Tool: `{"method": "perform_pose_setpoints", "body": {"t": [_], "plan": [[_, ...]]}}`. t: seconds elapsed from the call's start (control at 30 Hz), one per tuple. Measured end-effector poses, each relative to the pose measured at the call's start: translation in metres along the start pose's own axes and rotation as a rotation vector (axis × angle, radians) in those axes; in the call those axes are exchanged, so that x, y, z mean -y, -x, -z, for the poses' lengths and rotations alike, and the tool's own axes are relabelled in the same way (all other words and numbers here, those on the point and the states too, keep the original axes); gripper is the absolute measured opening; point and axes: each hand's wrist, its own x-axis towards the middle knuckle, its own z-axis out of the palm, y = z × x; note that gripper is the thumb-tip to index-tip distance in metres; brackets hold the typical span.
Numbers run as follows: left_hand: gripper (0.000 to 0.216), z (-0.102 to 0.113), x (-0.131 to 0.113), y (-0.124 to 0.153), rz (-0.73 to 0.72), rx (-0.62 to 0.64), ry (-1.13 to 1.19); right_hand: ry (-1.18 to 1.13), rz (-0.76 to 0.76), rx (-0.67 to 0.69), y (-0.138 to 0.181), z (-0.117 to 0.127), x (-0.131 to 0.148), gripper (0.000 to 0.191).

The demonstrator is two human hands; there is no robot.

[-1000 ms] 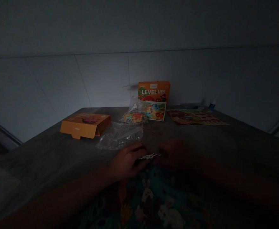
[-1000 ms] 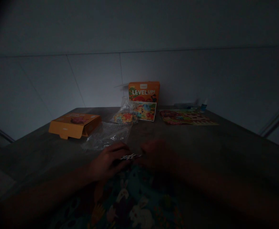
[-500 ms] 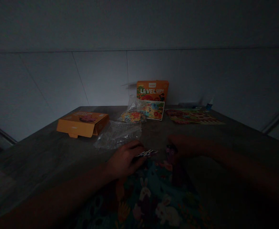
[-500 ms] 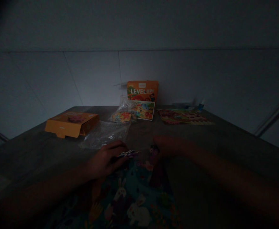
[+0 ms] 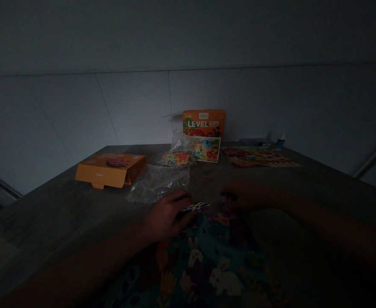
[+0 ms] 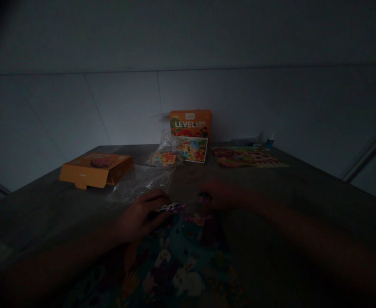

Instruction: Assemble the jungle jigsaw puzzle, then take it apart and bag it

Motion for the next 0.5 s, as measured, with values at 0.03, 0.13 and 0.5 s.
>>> {"method": "perform_pose_setpoints", "body": {"t": [0.03, 0.13, 0.5], "plan": [[0.022, 0.0, 0.0, 0.0, 0.001, 0.001, -0.003, 0.012, 0.021, -0.003, 0.001, 0.001, 0.001, 0.019], [0.02, -0.001, 0.0, 0.001, -0.002, 0.0, -0.005, 0.077, 0.061, 0.007, 0.005, 0.004, 0.003, 0.017], [0.02, 0.0, 0.001, 0.001, -0.067, -0.036, -0.016, 0.116, 0.066, 0.001, 0.01, 0.008, 0.007, 0.01]]}}
